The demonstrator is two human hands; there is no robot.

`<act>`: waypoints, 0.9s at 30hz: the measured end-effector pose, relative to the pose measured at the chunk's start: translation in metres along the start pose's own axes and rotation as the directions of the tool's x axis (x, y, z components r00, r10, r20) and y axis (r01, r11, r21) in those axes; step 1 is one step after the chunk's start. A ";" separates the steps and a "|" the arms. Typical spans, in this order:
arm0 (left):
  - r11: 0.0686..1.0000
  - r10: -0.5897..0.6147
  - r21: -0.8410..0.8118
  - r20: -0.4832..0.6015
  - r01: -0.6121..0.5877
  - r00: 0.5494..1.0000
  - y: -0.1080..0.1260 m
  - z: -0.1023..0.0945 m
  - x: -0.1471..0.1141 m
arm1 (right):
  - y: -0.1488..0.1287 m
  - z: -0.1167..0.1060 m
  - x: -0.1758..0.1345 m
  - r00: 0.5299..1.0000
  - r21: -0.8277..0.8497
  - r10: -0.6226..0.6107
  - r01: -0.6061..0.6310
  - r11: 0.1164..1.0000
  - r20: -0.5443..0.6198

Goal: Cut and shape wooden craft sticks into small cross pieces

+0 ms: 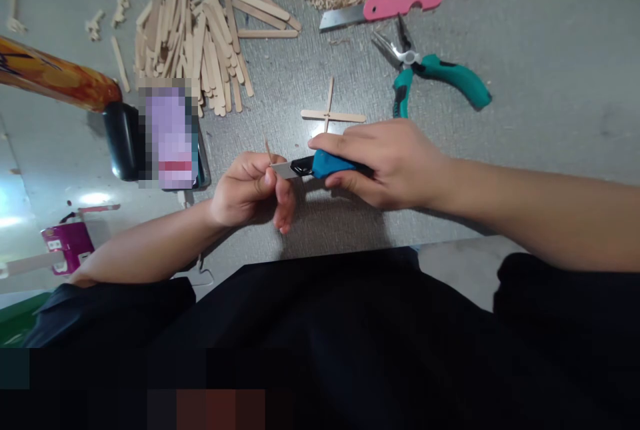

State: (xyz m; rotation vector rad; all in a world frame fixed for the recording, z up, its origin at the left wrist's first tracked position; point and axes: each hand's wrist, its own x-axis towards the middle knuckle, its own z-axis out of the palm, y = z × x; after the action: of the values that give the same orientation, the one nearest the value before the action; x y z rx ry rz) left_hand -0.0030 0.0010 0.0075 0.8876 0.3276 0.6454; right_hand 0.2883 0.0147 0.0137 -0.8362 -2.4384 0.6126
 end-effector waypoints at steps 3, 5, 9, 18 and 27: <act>0.999 0.001 0.032 0.038 -0.003 0.999 0.001 0.000 -0.002 | 0.002 0.000 0.000 0.998 -0.007 -0.057 0.056 0.998 -0.021; 0.998 0.000 0.064 0.045 -0.003 0.999 0.001 0.001 -0.003 | 0.002 0.000 0.001 0.997 -0.003 -0.079 0.079 0.997 -0.021; 0.994 0.020 0.109 0.041 -0.024 0.999 0.000 0.003 -0.004 | 0.002 0.002 0.001 0.997 0.029 -0.078 0.079 0.996 -0.024; 0.966 0.107 0.242 -0.054 -0.091 0.993 -0.006 0.011 -0.007 | -0.002 0.009 -0.003 0.998 0.039 -0.048 0.049 0.998 -0.041; 0.907 0.168 0.414 -0.171 -0.084 0.971 -0.011 0.012 -0.007 | -0.005 0.013 -0.003 1.000 0.061 0.015 -0.014 0.998 -0.016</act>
State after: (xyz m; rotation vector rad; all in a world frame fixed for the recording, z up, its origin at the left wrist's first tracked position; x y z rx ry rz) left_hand 0.0021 -0.0158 0.0057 1.2505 0.6067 0.8079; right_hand 0.2814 0.0060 0.0054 -0.8315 -2.3884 0.6793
